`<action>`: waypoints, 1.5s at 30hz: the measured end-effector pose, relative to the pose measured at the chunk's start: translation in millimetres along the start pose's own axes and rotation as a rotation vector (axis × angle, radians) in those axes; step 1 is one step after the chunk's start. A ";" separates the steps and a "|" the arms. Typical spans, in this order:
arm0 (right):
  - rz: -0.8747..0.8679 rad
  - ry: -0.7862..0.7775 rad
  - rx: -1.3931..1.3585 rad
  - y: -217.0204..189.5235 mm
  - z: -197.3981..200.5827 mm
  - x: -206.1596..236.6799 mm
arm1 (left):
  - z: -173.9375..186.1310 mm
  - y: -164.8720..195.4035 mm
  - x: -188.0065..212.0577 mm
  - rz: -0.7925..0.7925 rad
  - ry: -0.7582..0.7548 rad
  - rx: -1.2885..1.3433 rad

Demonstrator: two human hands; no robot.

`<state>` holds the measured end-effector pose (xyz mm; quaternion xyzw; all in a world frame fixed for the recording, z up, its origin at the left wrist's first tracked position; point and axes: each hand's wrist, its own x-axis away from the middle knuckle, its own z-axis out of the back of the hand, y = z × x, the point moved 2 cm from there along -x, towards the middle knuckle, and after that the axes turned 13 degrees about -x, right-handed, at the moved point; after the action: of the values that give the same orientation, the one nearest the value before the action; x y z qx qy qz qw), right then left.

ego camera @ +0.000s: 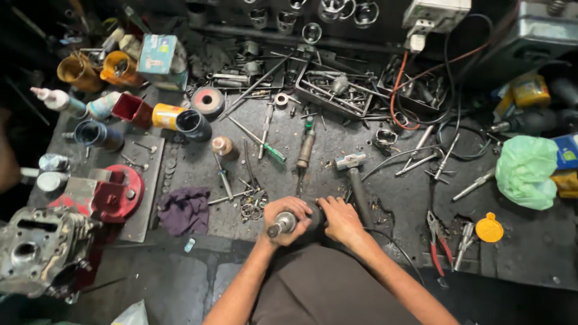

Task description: The person cleans a metal engine block with a cloth, inserts a small cylindrical part into a hole, and uses a hammer and a drill to work on the engine block. The person handles various tools and parts on a cluttered workbench.

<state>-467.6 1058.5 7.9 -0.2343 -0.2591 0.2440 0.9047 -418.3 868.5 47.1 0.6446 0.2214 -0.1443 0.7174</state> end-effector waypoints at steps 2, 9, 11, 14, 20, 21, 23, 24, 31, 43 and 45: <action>-0.004 -0.011 -0.005 0.5 -1.0 -1.9 | 0.5 0.5 2.4 -0.007 0.009 0.006; 0.108 -0.116 -0.062 16.1 -1.7 -13.3 | 6.8 0.9 6.0 0.031 0.013 0.034; 0.136 -0.171 -0.094 23.4 11.7 -26.0 | 9.5 2.1 6.9 0.024 -0.009 0.064; 0.017 0.047 -0.108 30.4 50.6 -68.5 | 13.8 3.6 7.4 0.010 -0.030 0.003; -0.102 0.519 -0.325 4.3 116.9 -194.2 | 25.4 4.5 2.7 0.019 -0.094 -0.002; -0.111 0.517 -0.265 -2.2 117.9 -211.9 | 28.0 4.4 1.5 0.023 -0.102 0.002; -0.125 0.512 -0.192 -9.9 114.8 -234.9 | 32.4 3.7 -0.6 0.034 -0.123 0.012; -0.127 0.510 -0.177 -11.5 112.9 -243.0 | 34.4 2.0 -2.0 0.067 -0.117 0.012; -0.046 0.429 -0.111 -11.0 100.8 -264.6 | 47.4 -10.9 -14.1 0.081 -0.079 0.015; -0.036 0.507 -1.577 20.7 84.6 -89.1 | 72.2 -26.6 -53.2 -0.102 -0.414 0.177; 0.142 0.623 -1.555 29.8 62.6 -52.9 | 66.8 -29.5 -58.5 -0.078 -0.426 0.191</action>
<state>-553.1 1070.4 20.0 -0.8633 -0.0766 -0.0236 0.4983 -474.4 794.1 55.8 0.6555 0.0751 -0.3252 0.6775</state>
